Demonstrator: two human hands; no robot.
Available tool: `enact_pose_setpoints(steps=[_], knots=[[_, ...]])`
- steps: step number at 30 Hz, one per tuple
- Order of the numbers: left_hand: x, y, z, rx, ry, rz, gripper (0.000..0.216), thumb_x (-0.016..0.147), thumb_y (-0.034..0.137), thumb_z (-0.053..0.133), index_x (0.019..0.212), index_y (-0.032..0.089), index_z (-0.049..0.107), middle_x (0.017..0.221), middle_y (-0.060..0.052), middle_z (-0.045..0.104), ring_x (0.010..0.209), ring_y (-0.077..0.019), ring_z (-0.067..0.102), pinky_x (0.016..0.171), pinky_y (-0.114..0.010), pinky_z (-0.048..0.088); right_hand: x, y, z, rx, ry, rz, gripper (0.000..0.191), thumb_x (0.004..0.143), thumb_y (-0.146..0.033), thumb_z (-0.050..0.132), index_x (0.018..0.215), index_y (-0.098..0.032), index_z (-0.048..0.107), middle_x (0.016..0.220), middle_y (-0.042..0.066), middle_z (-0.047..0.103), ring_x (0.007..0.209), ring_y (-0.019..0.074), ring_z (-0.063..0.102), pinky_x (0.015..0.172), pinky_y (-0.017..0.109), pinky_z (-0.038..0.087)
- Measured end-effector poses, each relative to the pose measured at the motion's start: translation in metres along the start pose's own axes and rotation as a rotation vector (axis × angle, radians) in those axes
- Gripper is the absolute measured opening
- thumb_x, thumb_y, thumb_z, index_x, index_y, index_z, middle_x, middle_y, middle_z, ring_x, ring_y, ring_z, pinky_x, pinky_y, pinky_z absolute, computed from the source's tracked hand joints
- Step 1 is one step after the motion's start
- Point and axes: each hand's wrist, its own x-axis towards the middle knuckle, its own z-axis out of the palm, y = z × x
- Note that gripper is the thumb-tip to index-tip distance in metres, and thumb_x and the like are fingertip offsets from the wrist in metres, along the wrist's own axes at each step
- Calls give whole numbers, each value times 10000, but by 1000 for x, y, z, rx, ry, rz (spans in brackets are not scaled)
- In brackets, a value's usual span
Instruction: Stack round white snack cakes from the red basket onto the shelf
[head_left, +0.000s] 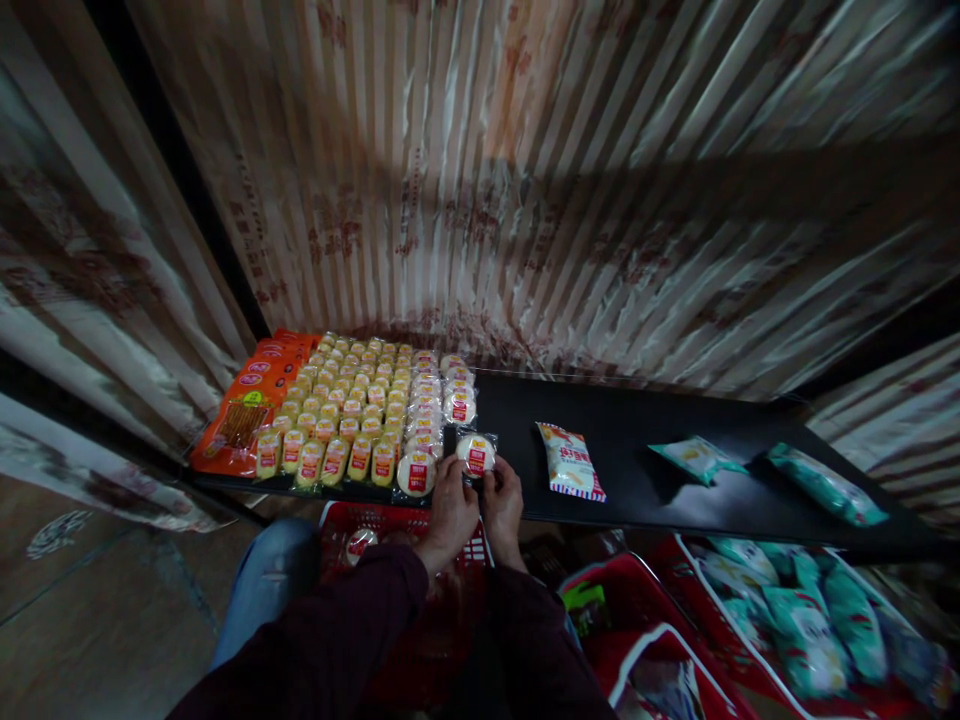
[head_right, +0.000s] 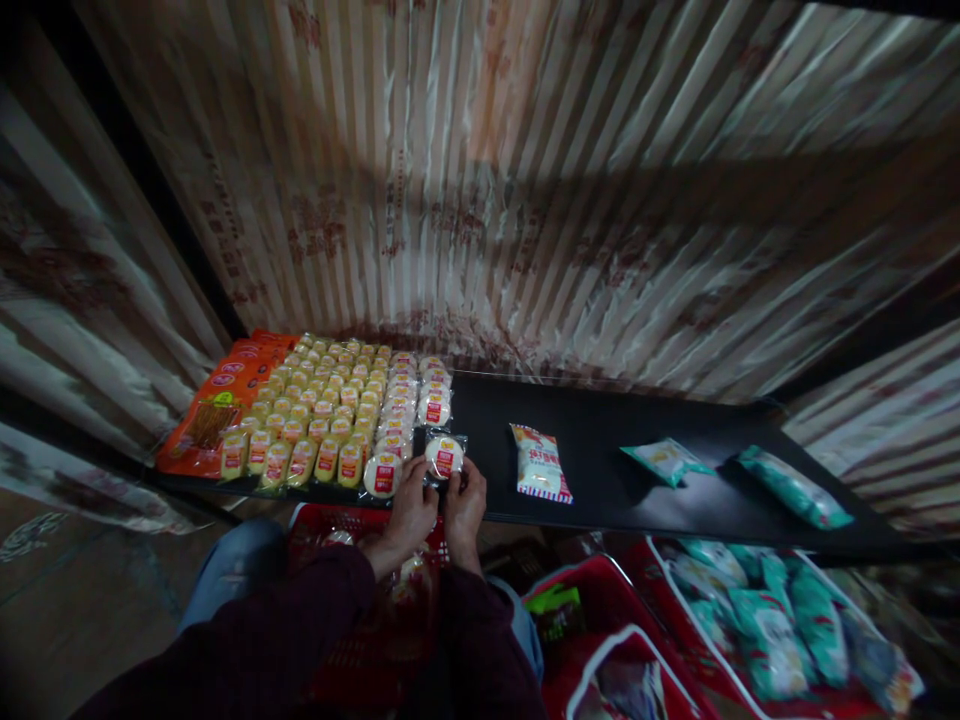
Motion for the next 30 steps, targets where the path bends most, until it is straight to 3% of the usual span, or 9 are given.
enact_pose_setpoints(steps=[6, 16, 24, 30], knots=[[17, 6, 7, 20, -2, 3, 495, 712, -14, 456, 1171, 130, 572, 1332, -159, 550, 1310, -244, 472, 1168, -432, 321, 20, 0, 11, -4, 12, -31, 426, 769, -408, 453, 1012, -145, 682, 1008, 143, 695, 948, 270, 594, 874, 412, 470], [33, 0, 24, -5, -22, -62, 563, 738, 65, 479, 1299, 116, 491, 1451, -185, 455, 1417, -274, 351, 1204, -477, 221, 39, 8, 23, 28, -19, -13, 529, 743, -465, 440, 1049, -106, 679, 1022, 172, 684, 942, 285, 600, 877, 447, 472], [41, -2, 31, -47, -13, -116, 554, 787, 132, 478, 1340, 100, 454, 1488, -202, 407, 1450, -270, 294, 1203, -440, 232, 47, 10, 30, 52, -29, -25, 511, 733, -466, 466, 1049, -121, 672, 1017, 160, 682, 942, 278, 591, 883, 443, 471], [46, 1, 38, -29, 45, -153, 529, 862, 226, 475, 1367, 77, 427, 1507, -236, 376, 1459, -301, 272, 1200, -495, 211, 56, 10, 34, 46, -70, -23, 533, 714, -465, 474, 1082, -128, 660, 1043, 154, 677, 932, 265, 590, 869, 428, 479]])
